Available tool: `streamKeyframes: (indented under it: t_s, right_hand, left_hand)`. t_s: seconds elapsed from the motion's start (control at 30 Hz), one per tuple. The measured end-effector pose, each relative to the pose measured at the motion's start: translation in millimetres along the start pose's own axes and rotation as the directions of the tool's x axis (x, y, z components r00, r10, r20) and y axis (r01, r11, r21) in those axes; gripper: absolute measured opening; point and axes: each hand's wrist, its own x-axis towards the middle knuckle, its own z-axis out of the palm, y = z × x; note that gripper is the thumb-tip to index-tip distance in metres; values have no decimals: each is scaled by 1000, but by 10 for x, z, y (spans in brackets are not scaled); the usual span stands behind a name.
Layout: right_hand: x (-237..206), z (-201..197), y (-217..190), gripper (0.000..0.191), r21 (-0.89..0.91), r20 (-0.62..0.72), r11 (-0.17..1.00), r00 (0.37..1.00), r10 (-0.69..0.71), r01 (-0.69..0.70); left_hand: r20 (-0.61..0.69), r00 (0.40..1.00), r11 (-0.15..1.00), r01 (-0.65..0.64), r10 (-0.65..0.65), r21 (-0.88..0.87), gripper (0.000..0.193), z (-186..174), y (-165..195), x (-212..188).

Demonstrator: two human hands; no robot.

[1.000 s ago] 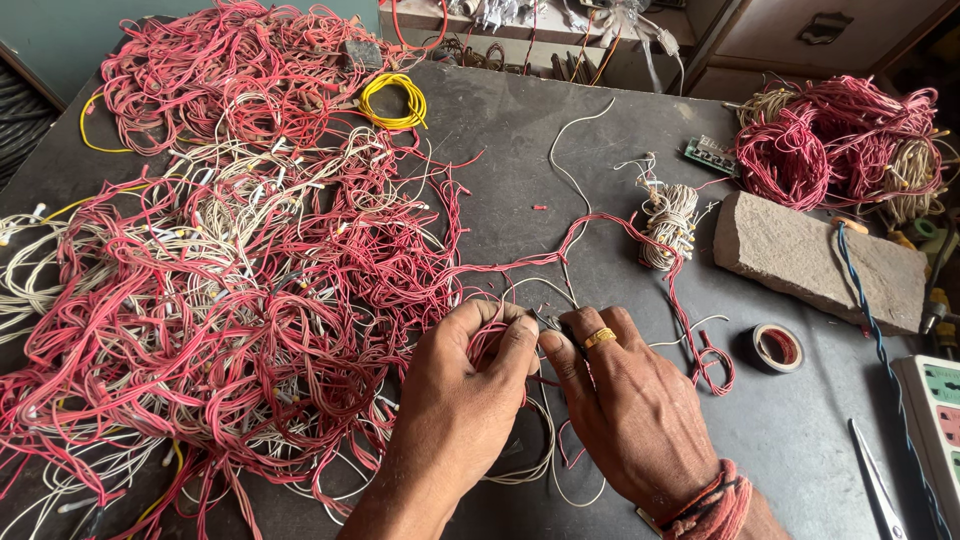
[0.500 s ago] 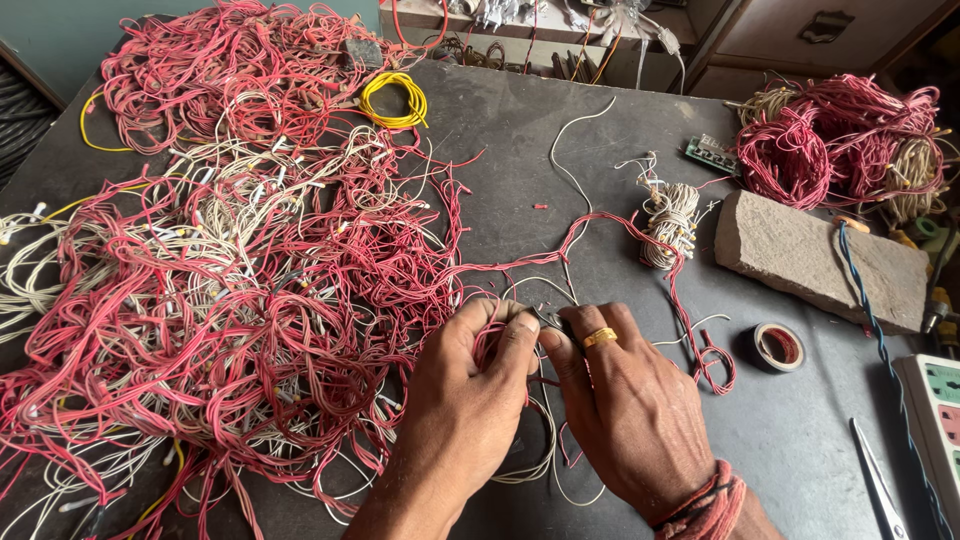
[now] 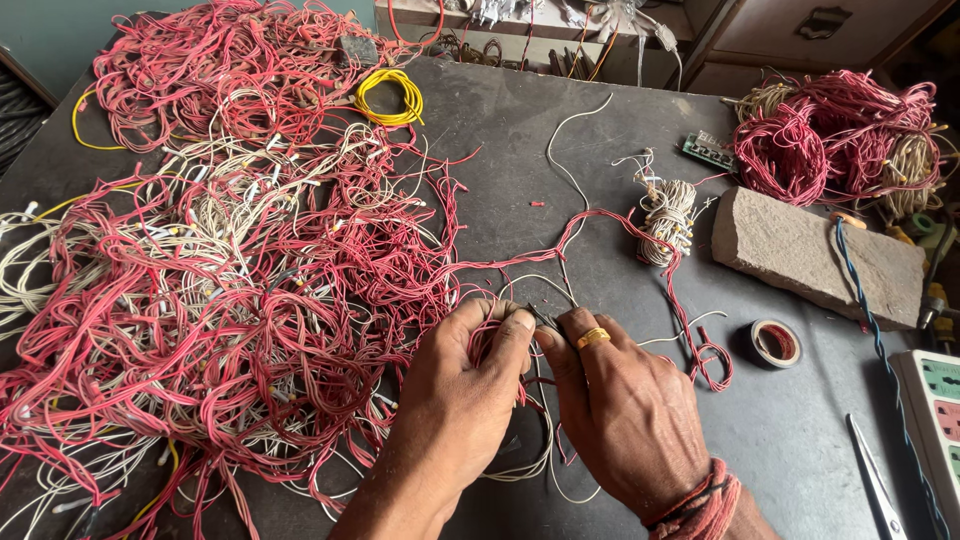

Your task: The person untangles a bundle of red and white wires on a workbench. They use wire cutters to strip the insulation from the ends of the wires, then twist the exposed strands together to join them. The person repeats this process with several other wires.

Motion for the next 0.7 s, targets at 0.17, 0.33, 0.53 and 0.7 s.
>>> streamKeyframes:
  t_s: [0.17, 0.33, 0.53, 0.7]
  right_hand:
    - [-9, 10, 61, 24, 102, -135, 976, 975, -176, 190]
    - [-51, 124, 268, 24, 111, 16, 994, 1000, -12, 11]
    - [253, 167, 767, 32, 318, -133, 909, 962, -237, 268]
    - [291, -86, 1168, 30, -183, -259, 983, 964, -64, 17]
  left_hand:
    - [-59, 991, 991, -120, 124, 59, 31, 89, -18, 33]
    - [-77, 988, 983, -124, 135, 138, 31, 118, -115, 69]
    - [8, 986, 982, -166, 166, 94, 30, 161, -108, -144]
    - [-10, 990, 989, -143, 144, 20, 30, 133, -120, -75]
